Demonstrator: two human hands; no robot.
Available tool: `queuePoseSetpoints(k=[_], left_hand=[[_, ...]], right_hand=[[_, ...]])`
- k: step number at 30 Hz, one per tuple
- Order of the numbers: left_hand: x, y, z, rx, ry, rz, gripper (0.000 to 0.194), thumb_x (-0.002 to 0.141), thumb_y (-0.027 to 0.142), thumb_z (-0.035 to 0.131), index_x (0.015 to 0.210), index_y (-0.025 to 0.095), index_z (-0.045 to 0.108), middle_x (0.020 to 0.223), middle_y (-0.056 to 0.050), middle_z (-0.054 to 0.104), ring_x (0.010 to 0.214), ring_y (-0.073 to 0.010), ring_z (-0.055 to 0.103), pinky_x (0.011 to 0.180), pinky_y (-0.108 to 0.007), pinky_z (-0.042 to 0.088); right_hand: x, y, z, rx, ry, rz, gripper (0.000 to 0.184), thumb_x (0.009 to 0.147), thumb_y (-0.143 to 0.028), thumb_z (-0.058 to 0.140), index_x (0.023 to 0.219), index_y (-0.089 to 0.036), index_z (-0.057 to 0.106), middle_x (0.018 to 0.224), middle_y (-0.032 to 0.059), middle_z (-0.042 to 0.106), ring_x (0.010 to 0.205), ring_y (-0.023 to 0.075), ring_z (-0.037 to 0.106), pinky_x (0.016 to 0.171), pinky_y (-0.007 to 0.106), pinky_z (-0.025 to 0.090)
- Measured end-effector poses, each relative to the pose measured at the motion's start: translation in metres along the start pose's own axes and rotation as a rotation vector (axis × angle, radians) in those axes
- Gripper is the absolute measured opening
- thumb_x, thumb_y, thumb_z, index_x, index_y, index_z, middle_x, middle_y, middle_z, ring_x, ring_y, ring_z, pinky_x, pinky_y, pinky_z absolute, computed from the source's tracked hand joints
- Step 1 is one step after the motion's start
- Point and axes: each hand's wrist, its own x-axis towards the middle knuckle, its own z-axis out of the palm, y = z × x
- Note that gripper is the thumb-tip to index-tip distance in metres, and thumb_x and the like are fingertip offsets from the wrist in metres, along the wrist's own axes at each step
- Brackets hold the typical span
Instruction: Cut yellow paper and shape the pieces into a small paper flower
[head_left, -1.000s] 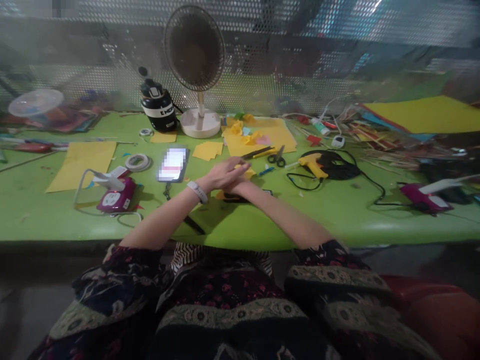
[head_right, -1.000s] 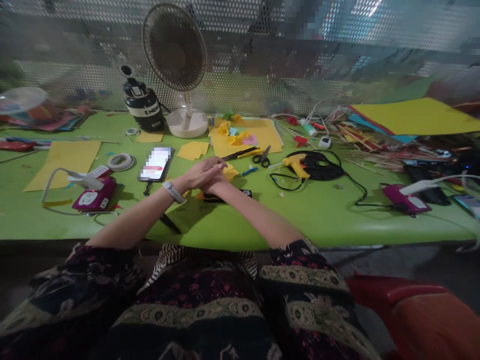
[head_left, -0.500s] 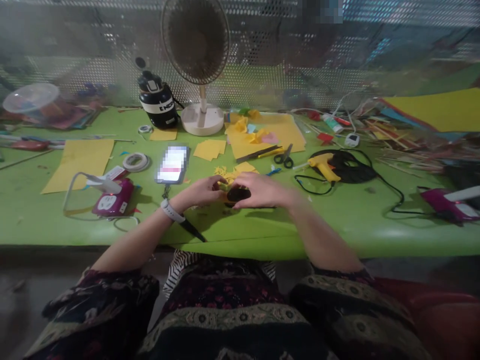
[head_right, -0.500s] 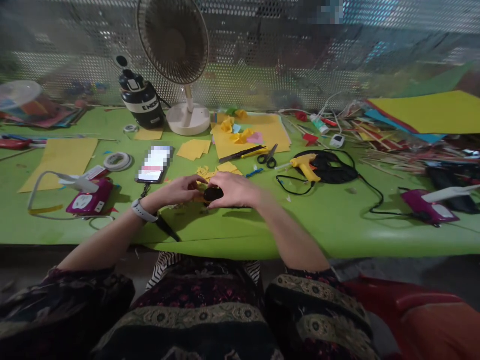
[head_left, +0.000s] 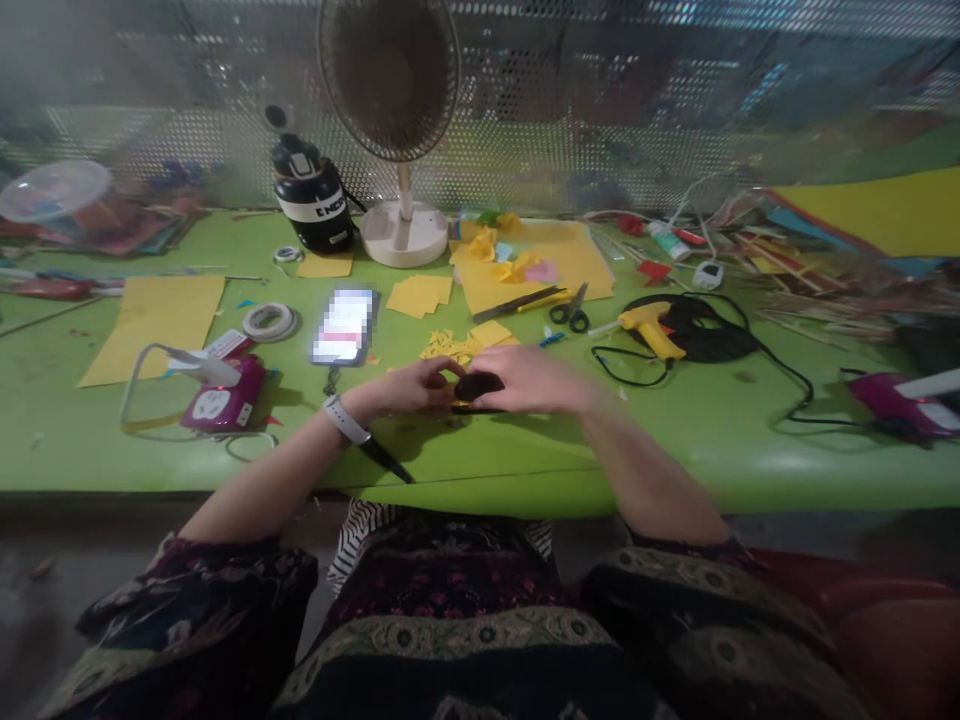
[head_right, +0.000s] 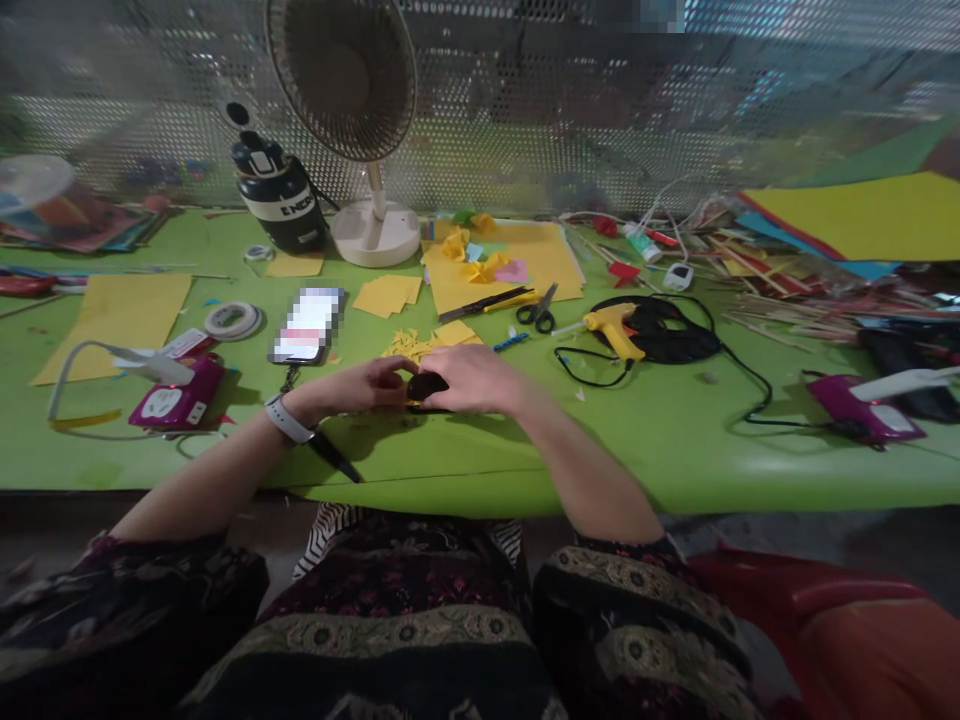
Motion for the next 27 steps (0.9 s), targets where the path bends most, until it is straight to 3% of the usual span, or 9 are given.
queuePoseSetpoints(k=[6, 12, 16, 19, 22, 24, 27], left_hand=[[-0.001, 0.0, 0.002, -0.007, 0.022, -0.025, 0.036, 0.086, 0.038, 0.065, 0.114, 0.021, 0.052, 0.07, 0.0, 0.065, 0.056, -0.0124, 0.058, 0.051, -0.026, 0.043], [-0.007, 0.01, -0.015, 0.061, 0.168, 0.042, 0.033, 0.086, 0.038, 0.066, 0.111, 0.019, 0.056, 0.071, -0.001, 0.064, 0.057, -0.0126, 0.061, 0.052, -0.026, 0.046], [-0.013, 0.015, -0.028, 0.015, 0.193, 0.056, 0.032, 0.084, 0.038, 0.068, 0.105, 0.017, 0.058, 0.079, -0.004, 0.07, 0.066, -0.0129, 0.065, 0.058, -0.026, 0.049], [-0.016, 0.018, -0.03, -0.039, 0.241, 0.093, 0.029, 0.086, 0.041, 0.067, 0.098, 0.015, 0.06, 0.088, -0.006, 0.071, 0.07, -0.0117, 0.066, 0.059, -0.024, 0.049], [-0.015, 0.02, -0.027, -0.086, 0.255, 0.143, 0.031, 0.086, 0.043, 0.067, 0.096, 0.015, 0.062, 0.088, -0.005, 0.07, 0.07, -0.0106, 0.065, 0.059, -0.022, 0.049], [-0.014, 0.02, -0.025, -0.114, 0.269, 0.173, 0.032, 0.086, 0.045, 0.067, 0.095, 0.014, 0.063, 0.084, -0.004, 0.069, 0.07, -0.0104, 0.064, 0.06, -0.022, 0.049], [-0.012, 0.018, -0.024, -0.14, 0.28, 0.194, 0.032, 0.085, 0.045, 0.068, 0.093, 0.014, 0.065, 0.081, -0.003, 0.067, 0.07, -0.0101, 0.063, 0.06, -0.021, 0.048]], right_hand=[[-0.01, -0.001, -0.014, 0.03, 0.139, 0.051, 0.026, 0.085, -0.04, 0.065, 0.104, -0.022, 0.068, 0.105, 0.0073, 0.07, 0.095, 0.0251, 0.062, 0.076, 0.034, 0.044], [-0.005, 0.007, -0.01, -0.073, 0.12, 0.148, 0.023, 0.084, -0.038, 0.066, 0.102, -0.023, 0.069, 0.103, 0.0089, 0.071, 0.095, 0.0298, 0.064, 0.075, 0.039, 0.046], [-0.004, 0.01, -0.008, -0.059, 0.099, 0.164, 0.026, 0.084, -0.037, 0.067, 0.105, -0.023, 0.069, 0.108, 0.0095, 0.07, 0.098, 0.0307, 0.064, 0.078, 0.042, 0.049], [-0.005, 0.011, -0.008, 0.062, 0.227, 0.127, 0.034, 0.082, -0.035, 0.067, 0.114, -0.023, 0.066, 0.12, 0.0097, 0.067, 0.105, 0.0291, 0.064, 0.089, 0.043, 0.05], [-0.005, 0.012, -0.008, 0.352, 0.422, 0.094, 0.029, 0.086, -0.031, 0.06, 0.112, -0.02, 0.066, 0.117, 0.0092, 0.068, 0.104, 0.0238, 0.065, 0.094, 0.041, 0.051], [-0.003, 0.011, -0.006, 0.534, 0.446, 0.066, 0.025, 0.087, -0.029, 0.057, 0.107, -0.019, 0.067, 0.109, 0.0077, 0.071, 0.099, 0.0209, 0.067, 0.092, 0.039, 0.053], [0.001, 0.006, -0.002, 0.627, 0.419, 0.038, 0.024, 0.084, -0.026, 0.059, 0.105, -0.018, 0.066, 0.103, 0.0068, 0.073, 0.094, 0.0193, 0.069, 0.09, 0.038, 0.054]])
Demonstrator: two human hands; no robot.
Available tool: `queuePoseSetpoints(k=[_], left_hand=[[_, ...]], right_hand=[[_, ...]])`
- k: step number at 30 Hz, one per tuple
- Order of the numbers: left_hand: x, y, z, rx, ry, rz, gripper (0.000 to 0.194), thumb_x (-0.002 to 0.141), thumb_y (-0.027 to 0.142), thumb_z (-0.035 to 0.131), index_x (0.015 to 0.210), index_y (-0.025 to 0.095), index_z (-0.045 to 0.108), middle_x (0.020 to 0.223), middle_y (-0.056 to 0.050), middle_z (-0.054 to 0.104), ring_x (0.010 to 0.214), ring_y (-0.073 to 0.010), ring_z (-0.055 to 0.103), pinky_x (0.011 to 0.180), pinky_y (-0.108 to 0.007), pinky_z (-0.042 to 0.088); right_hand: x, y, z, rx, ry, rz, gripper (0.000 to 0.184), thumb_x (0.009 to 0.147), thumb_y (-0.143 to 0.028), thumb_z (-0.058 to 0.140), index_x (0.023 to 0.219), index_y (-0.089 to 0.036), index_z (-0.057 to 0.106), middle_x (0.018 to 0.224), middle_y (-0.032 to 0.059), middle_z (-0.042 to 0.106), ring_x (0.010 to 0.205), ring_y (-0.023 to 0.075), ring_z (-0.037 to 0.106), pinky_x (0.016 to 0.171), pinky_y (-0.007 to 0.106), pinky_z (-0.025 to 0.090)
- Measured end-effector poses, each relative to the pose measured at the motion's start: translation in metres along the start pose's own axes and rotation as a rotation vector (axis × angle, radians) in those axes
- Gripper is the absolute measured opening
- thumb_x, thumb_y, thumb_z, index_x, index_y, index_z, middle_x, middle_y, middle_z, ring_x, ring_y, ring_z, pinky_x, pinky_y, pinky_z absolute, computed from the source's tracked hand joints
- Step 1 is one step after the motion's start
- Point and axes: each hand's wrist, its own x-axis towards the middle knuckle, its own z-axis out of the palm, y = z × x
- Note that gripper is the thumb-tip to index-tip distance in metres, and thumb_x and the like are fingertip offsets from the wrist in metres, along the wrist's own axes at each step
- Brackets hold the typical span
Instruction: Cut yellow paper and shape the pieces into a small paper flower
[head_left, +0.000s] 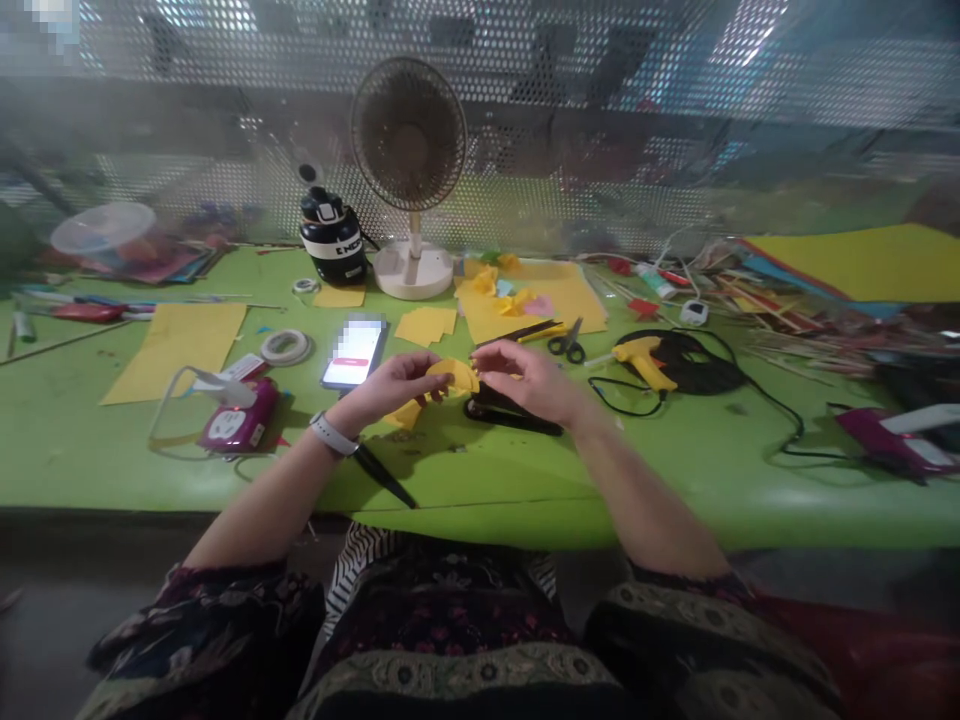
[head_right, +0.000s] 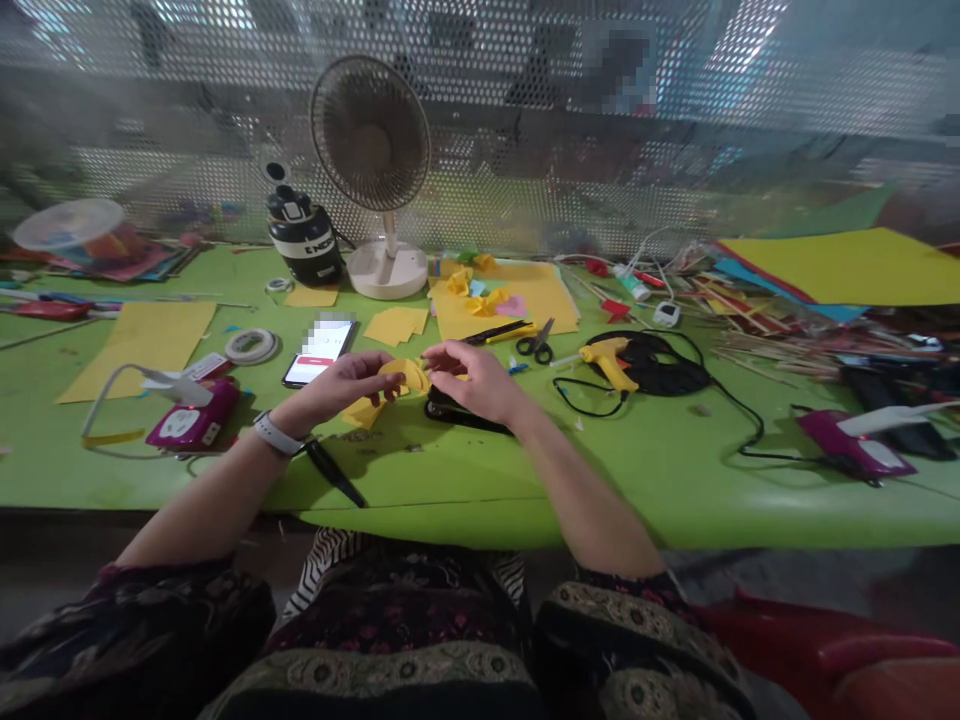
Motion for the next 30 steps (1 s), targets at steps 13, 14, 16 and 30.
queuePoseSetpoints(k=[13, 14, 16, 30], left_hand=[[0.0013, -0.0027, 0.0037, -0.072, -0.013, 0.01, 0.033, 0.085, 0.045, 0.069, 0.095, 0.014, 0.066, 0.081, -0.002, 0.066, 0.071, -0.0093, 0.061, 0.063, -0.022, 0.048], [0.0014, -0.003, 0.0038, -0.075, -0.017, 0.012, 0.033, 0.085, 0.045, 0.069, 0.096, 0.014, 0.066, 0.081, -0.002, 0.066, 0.071, -0.0093, 0.061, 0.063, -0.022, 0.048], [0.0017, -0.0038, 0.004, -0.081, -0.023, 0.013, 0.033, 0.084, 0.045, 0.069, 0.096, 0.014, 0.066, 0.083, -0.002, 0.066, 0.072, -0.0096, 0.062, 0.064, -0.022, 0.048], [0.0011, -0.0014, 0.0059, -0.075, -0.03, -0.001, 0.035, 0.082, 0.047, 0.07, 0.092, 0.014, 0.065, 0.084, -0.003, 0.066, 0.074, -0.0108, 0.062, 0.065, -0.024, 0.049]], right_hand=[[0.0018, 0.0035, 0.0071, -0.006, 0.007, -0.032, 0.018, 0.081, -0.03, 0.062, 0.093, -0.018, 0.07, 0.094, 0.0052, 0.075, 0.088, 0.0186, 0.069, 0.086, 0.034, 0.054], [0.0019, 0.0038, 0.0069, -0.004, 0.011, -0.034, 0.018, 0.082, -0.03, 0.063, 0.092, -0.018, 0.07, 0.093, 0.0052, 0.075, 0.088, 0.0187, 0.069, 0.086, 0.034, 0.054], [0.0021, 0.0039, 0.0066, 0.0, 0.013, -0.036, 0.018, 0.082, -0.031, 0.063, 0.092, -0.018, 0.07, 0.093, 0.0054, 0.075, 0.087, 0.0186, 0.069, 0.085, 0.034, 0.054], [0.0014, 0.0049, 0.0069, -0.023, -0.005, -0.031, 0.019, 0.081, -0.03, 0.064, 0.094, -0.017, 0.07, 0.094, 0.0051, 0.075, 0.088, 0.0183, 0.069, 0.086, 0.034, 0.054]])
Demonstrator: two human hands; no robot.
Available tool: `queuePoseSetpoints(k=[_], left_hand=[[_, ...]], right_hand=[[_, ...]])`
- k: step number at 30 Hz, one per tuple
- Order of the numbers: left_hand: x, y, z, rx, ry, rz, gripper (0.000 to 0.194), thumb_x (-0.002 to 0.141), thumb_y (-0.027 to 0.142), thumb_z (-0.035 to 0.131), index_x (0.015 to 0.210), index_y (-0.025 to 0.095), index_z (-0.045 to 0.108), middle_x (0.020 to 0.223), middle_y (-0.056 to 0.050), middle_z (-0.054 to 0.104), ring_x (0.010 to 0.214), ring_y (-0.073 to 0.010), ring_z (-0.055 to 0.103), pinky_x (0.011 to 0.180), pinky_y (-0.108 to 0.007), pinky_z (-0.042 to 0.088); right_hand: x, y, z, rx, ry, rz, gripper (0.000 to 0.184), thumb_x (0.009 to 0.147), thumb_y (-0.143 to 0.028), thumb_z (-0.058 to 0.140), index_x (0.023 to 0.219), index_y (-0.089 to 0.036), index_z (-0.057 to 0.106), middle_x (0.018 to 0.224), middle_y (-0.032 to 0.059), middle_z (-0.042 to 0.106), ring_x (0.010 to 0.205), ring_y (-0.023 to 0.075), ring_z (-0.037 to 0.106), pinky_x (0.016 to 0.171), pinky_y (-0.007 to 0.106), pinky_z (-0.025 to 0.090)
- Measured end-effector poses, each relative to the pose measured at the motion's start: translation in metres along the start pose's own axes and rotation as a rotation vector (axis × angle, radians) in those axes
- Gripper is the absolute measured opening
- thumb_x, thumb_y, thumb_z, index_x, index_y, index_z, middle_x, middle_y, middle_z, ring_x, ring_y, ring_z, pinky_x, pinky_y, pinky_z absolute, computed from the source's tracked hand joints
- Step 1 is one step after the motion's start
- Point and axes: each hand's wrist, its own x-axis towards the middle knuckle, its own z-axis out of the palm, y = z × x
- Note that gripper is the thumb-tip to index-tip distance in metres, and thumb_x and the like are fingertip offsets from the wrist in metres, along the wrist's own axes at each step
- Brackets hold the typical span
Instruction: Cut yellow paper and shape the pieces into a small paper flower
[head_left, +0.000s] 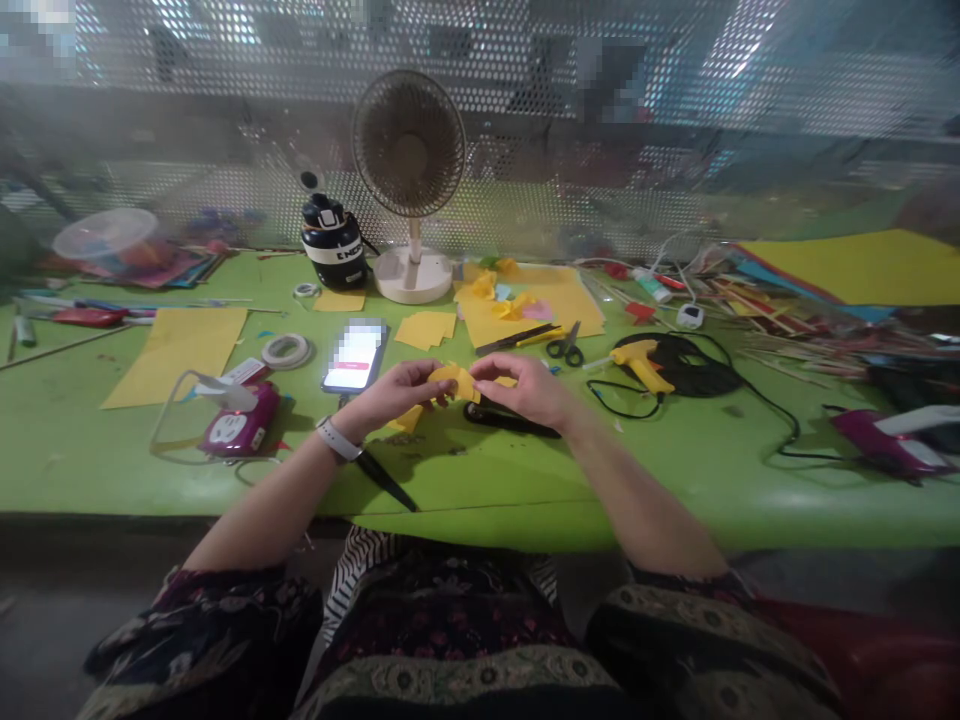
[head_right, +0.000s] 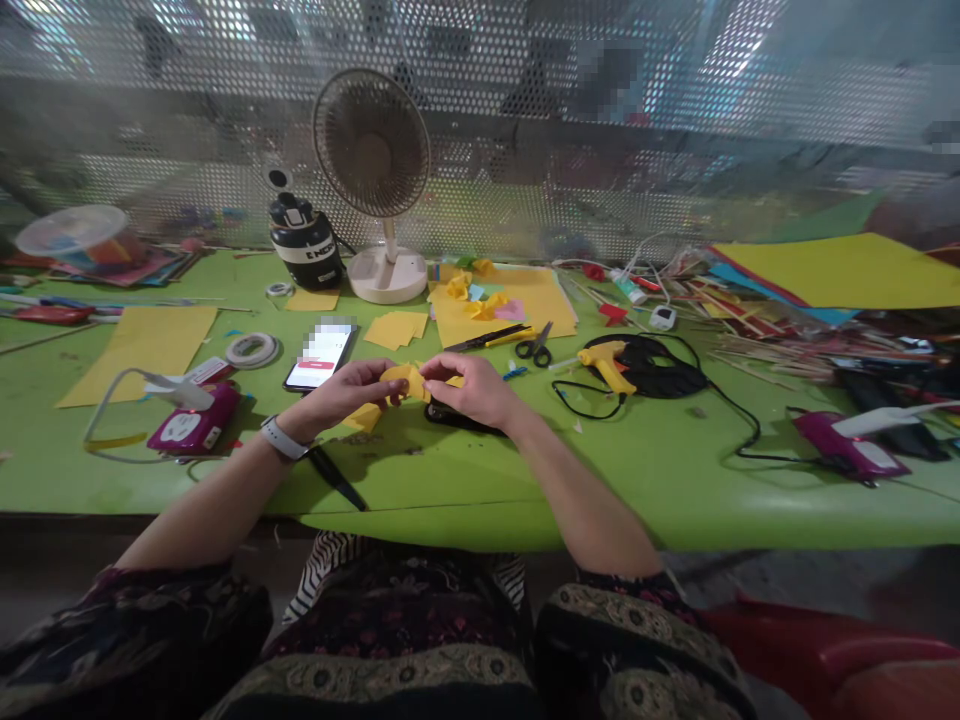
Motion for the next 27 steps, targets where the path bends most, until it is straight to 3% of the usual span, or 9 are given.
queuePoseSetpoints(k=[27], left_hand=[[0.0018, -0.0078, -0.0021, -0.011, 0.004, 0.023, 0.034, 0.085, 0.046, 0.067, 0.092, 0.013, 0.064, 0.087, -0.005, 0.068, 0.075, -0.0108, 0.063, 0.065, -0.023, 0.051]], right_hand=[[-0.0005, -0.0027, 0.0012, 0.009, -0.041, 0.001, 0.021, 0.082, -0.031, 0.063, 0.095, -0.017, 0.07, 0.093, 0.0049, 0.074, 0.087, 0.0181, 0.068, 0.086, 0.035, 0.053]])
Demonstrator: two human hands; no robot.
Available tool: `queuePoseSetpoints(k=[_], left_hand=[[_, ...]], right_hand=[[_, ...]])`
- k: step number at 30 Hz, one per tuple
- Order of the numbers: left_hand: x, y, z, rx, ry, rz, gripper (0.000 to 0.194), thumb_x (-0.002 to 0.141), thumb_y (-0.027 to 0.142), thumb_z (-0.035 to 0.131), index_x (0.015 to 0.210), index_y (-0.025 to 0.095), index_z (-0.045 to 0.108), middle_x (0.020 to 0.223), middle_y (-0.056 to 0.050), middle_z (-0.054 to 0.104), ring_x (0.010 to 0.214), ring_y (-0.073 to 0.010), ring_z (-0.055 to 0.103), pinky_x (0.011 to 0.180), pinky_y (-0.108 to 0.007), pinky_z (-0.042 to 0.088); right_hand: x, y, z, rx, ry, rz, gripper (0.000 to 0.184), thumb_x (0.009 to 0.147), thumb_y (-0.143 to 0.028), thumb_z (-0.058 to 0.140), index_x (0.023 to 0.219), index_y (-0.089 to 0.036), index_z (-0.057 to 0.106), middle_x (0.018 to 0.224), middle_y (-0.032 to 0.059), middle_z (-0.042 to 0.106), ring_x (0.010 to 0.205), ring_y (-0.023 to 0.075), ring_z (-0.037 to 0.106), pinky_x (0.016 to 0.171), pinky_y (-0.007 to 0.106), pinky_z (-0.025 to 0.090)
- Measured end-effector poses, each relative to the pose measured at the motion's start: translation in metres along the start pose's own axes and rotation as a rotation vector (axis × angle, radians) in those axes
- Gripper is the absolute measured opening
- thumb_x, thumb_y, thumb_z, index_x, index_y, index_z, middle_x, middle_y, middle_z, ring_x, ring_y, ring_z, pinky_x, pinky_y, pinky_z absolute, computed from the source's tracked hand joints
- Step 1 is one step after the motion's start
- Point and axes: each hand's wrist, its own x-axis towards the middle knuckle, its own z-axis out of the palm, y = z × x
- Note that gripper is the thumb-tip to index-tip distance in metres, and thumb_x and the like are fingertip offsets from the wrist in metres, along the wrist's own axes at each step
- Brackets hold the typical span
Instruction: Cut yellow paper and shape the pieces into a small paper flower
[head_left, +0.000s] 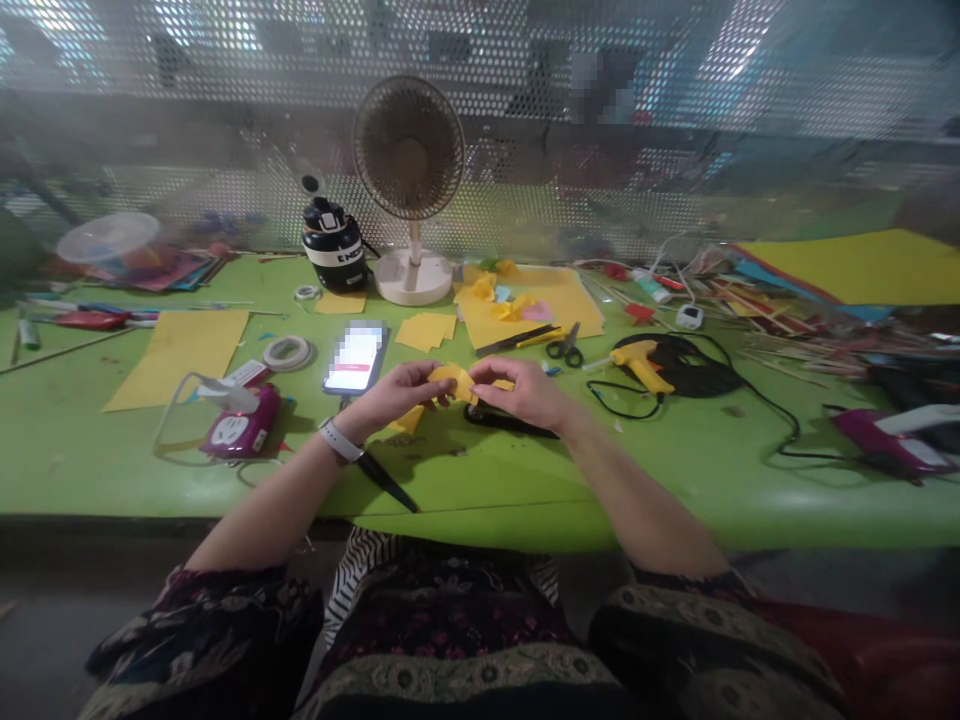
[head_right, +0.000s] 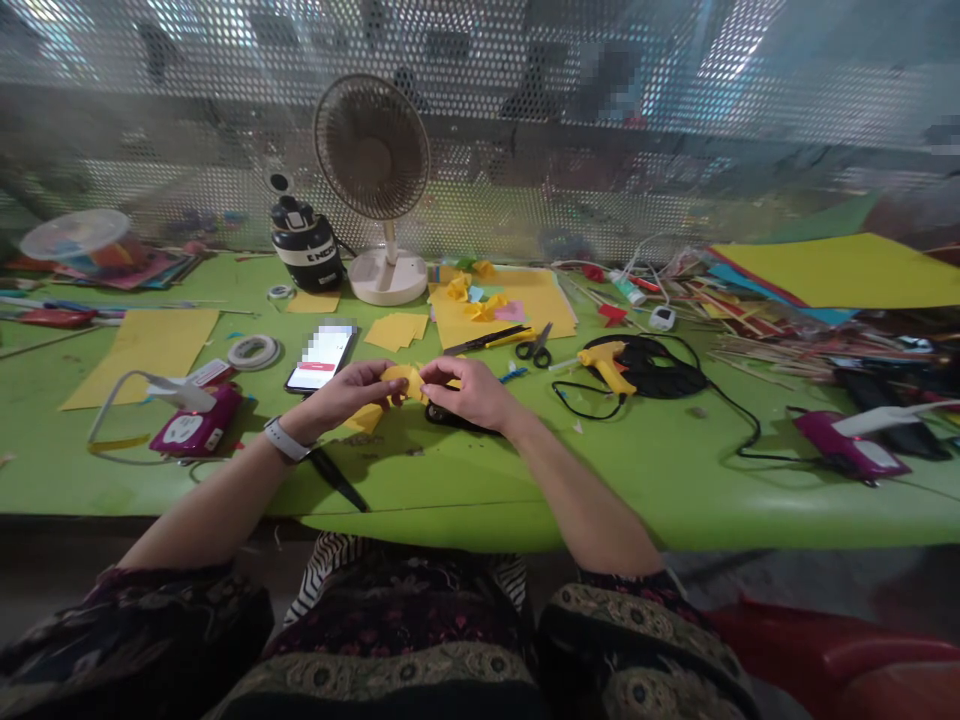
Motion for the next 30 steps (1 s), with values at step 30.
queuePoseSetpoints(k=[30], left_hand=[[0.0002, 0.0008, 0.0038, 0.011, 0.049, 0.021, 0.037, 0.083, 0.049, 0.069, 0.095, 0.013, 0.066, 0.085, -0.005, 0.069, 0.072, -0.0108, 0.063, 0.064, -0.023, 0.051]], right_hand=[[-0.0004, 0.0004, 0.0003, -0.007, -0.008, -0.01, 0.019, 0.082, -0.03, 0.063, 0.095, -0.017, 0.069, 0.093, 0.0043, 0.074, 0.085, 0.0174, 0.067, 0.085, 0.034, 0.053]])
